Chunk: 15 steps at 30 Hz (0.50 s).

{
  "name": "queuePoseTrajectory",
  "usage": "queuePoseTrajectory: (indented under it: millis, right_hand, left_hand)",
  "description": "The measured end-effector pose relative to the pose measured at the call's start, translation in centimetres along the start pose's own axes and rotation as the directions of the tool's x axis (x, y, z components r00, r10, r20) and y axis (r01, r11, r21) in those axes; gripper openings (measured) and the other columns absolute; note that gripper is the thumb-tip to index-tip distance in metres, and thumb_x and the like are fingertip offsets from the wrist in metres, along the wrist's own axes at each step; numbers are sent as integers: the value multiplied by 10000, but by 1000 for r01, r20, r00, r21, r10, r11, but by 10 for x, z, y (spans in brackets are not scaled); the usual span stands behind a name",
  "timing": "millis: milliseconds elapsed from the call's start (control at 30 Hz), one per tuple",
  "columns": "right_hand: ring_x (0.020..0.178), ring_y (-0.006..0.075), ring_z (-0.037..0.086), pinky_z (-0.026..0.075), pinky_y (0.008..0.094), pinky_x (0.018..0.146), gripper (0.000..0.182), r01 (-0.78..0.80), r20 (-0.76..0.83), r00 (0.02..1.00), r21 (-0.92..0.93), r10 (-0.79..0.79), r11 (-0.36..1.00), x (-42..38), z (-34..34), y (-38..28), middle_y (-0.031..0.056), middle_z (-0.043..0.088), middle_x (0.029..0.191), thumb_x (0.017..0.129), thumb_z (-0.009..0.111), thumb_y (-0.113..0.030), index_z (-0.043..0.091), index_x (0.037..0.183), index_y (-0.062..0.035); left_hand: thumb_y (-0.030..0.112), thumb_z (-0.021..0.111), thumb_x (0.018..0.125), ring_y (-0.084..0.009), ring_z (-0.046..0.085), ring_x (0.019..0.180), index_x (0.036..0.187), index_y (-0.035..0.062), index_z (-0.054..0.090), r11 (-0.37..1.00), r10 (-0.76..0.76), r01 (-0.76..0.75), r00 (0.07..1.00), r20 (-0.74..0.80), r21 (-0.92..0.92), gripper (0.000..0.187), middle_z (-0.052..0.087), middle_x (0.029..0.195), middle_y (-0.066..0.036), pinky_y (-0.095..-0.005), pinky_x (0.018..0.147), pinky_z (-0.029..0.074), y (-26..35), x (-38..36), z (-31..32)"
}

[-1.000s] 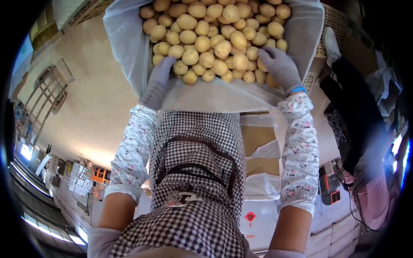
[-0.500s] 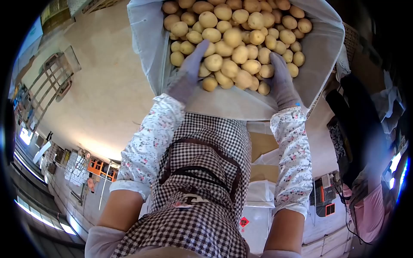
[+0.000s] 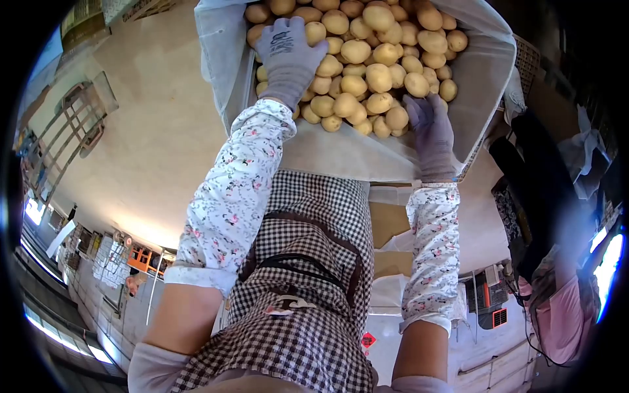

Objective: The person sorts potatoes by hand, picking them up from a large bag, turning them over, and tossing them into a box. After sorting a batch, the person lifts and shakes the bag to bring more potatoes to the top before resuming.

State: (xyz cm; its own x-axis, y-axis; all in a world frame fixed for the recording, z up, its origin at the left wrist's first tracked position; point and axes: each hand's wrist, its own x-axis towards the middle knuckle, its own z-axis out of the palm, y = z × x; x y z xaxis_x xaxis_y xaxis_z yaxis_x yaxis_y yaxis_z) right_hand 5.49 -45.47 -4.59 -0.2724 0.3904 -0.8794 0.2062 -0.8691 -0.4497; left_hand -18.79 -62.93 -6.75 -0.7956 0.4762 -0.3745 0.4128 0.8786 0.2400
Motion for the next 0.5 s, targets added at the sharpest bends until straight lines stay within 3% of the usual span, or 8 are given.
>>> queuePoseTrajectory:
  millis: [67, 100, 133, 167, 200, 233, 267, 500]
  right_hand:
    - [1214, 341, 622, 534, 350, 989, 481, 48, 31, 998, -50, -47, 998, -3, 0, 2, 202, 587, 1322, 1058, 536, -272, 446, 1419, 33]
    - [1214, 341, 622, 534, 350, 989, 481, 54, 34, 998, -48, -53, 997, -3, -5, 4, 202, 587, 1322, 1058, 536, -272, 446, 1419, 33]
    - [1213, 330, 623, 531, 348, 986, 488, 304, 205, 948, -360, -243, 882, -2, -13, 9, 198, 593, 1317, 1053, 547, -274, 451, 1423, 28]
    - [1212, 319, 624, 528, 346, 983, 495, 533, 411, 844, -579, -344, 617, -3, -19, 12, 195, 598, 1312, 1048, 559, -276, 456, 1428, 23]
    - [1212, 319, 624, 528, 346, 983, 495, 527, 406, 848, -581, -341, 621, -5, -16, 10, 195, 598, 1312, 1048, 559, -276, 456, 1428, 23]
    - [1211, 303, 625, 523, 346, 986, 483, 291, 192, 953, -366, -234, 884, -8, -9, 4, 189, 603, 1310, 1045, 567, -277, 477, 1418, 16]
    - [1210, 287, 625, 517, 346, 990, 471, 50, 24, 999, -55, -49, 997, -9, -5, 0, 183, 608, 1307, 1041, 574, -278, 499, 1407, 9]
    - [1207, 260, 623, 507, 349, 1005, 405, -12, -67, 998, -74, 7, 997, -5, -3, -4, 162, 624, 1301, 1045, 565, -273, 575, 1344, 0]
  left_hand:
    - [406, 771, 805, -327, 587, 1108, 1199, 57, 629, 999, 12, -13, 1000, -27, -38, 545, 654, 1166, -123, -449, 965, 463, 5, -4, -7]
    - [331, 801, 796, -295, 598, 1094, 1202, 46, 617, 948, 5, -34, 996, -92, -316, 529, 650, 1160, -120, -432, 960, 478, 8, -17, -17]
    - [294, 816, 791, -278, 604, 1087, 1203, 41, 611, 894, -1, -55, 992, -125, -445, 525, 647, 1156, -118, -423, 958, 485, 12, -27, -30]
    - [257, 831, 787, -262, 610, 1080, 1204, 35, 605, 821, -8, -83, 988, -157, -564, 524, 645, 1153, -117, -415, 955, 493, 16, -36, -44]
    - [175, 840, 781, -227, 620, 1061, 1204, 28, 596, 718, 6, -157, 976, -218, -678, 510, 641, 1148, -106, -383, 943, 513, 21, -46, -61]
    - [94, 850, 776, -191, 630, 1042, 1203, 20, 587, 595, 8, -229, 960, -279, -770, 507, 637, 1142, -96, -352, 932, 533, 26, -55, -76]
    - [94, 850, 776, -191, 630, 1042, 1203, 20, 587, 595, 9, -229, 960, -278, -770, 507, 637, 1142, -96, -352, 932, 533, 30, -60, -88]
    - [-10, 867, 730, -176, 655, 1029, 1167, 6, 563, 524, 132, -411, 905, -405, -746, 532, 643, 1197, -126, -300, 901, 561, 27, -69, -108]
